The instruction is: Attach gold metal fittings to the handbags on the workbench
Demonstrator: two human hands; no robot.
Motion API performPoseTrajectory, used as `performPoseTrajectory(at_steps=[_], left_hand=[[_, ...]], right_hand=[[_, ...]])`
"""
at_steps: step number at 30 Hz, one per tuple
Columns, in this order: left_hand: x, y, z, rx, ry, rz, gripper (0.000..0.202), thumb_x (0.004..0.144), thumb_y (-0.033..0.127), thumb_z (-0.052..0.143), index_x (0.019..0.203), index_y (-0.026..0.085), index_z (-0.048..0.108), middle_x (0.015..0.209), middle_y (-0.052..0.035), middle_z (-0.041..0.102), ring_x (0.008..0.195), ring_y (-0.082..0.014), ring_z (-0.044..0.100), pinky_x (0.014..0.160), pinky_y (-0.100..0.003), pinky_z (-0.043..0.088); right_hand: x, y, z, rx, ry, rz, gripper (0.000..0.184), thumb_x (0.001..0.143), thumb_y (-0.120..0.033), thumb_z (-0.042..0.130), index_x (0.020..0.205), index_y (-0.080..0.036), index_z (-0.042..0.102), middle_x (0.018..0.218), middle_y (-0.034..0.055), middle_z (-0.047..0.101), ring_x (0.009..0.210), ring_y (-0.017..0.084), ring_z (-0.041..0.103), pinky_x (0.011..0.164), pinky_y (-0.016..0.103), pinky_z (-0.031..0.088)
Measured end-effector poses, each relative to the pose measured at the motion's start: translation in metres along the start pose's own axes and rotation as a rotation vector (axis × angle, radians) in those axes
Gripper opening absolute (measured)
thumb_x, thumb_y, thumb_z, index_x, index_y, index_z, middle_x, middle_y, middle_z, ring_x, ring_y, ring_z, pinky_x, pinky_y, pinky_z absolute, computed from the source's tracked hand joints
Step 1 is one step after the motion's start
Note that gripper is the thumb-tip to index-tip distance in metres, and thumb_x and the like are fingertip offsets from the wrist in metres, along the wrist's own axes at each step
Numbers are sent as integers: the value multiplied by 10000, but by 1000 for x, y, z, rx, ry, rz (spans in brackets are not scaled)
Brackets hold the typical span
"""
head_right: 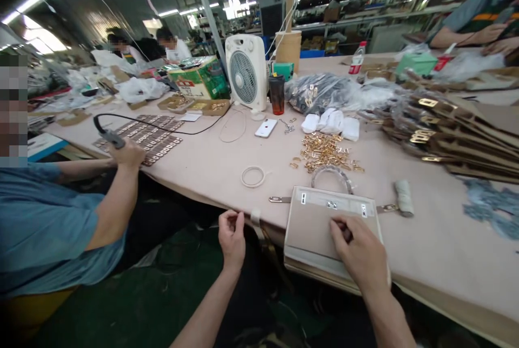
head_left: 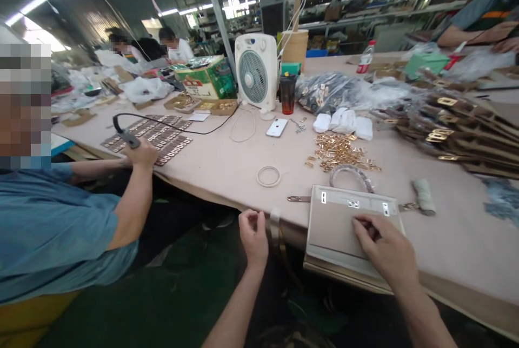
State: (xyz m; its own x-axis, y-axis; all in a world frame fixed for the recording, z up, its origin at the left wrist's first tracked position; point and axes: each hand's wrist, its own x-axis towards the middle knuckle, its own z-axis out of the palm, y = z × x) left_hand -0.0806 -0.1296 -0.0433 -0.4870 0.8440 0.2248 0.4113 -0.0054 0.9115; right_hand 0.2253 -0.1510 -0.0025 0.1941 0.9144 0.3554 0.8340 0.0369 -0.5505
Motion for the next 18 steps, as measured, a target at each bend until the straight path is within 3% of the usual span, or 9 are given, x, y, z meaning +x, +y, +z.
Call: performPoseTrajectory(at_steps=[2,5,12,18], left_hand=[[-7,-13,-4,-24,-89,-60,277,1024,490,505,1101,225,537,1061,-76,664,1000,-211,680,916,-389,575],[-13,-15,-4,-33,-227,-63,328,1020,509,513,1162,217,565,1115,-92,705,1048,-217,697,931,-375,568],[0,3,-6,-38,-308,-92,362,940,555,634,956,194,653,759,4,668,713,-157,632,693,-259,493],[6,15,-13,89,-341,66,288,974,462,615,884,202,698,867,-19,654,783,-155,625,745,-261,493]], right_hand=[[0,-1,1,-14,10,-2,299,942,-490,564,985,-251,739,892,48,734,747,221,659,689,340,486],[0,1,3,-21,19,-12,301,940,-486,571,991,-243,742,900,54,736,751,222,660,686,336,482],[-1,2,1,-5,-13,-5,285,949,-479,581,1001,-242,730,919,33,727,768,200,655,714,318,486],[-1,-1,0,5,-6,8,266,951,-466,588,993,-242,725,905,25,720,777,195,648,727,312,480]])
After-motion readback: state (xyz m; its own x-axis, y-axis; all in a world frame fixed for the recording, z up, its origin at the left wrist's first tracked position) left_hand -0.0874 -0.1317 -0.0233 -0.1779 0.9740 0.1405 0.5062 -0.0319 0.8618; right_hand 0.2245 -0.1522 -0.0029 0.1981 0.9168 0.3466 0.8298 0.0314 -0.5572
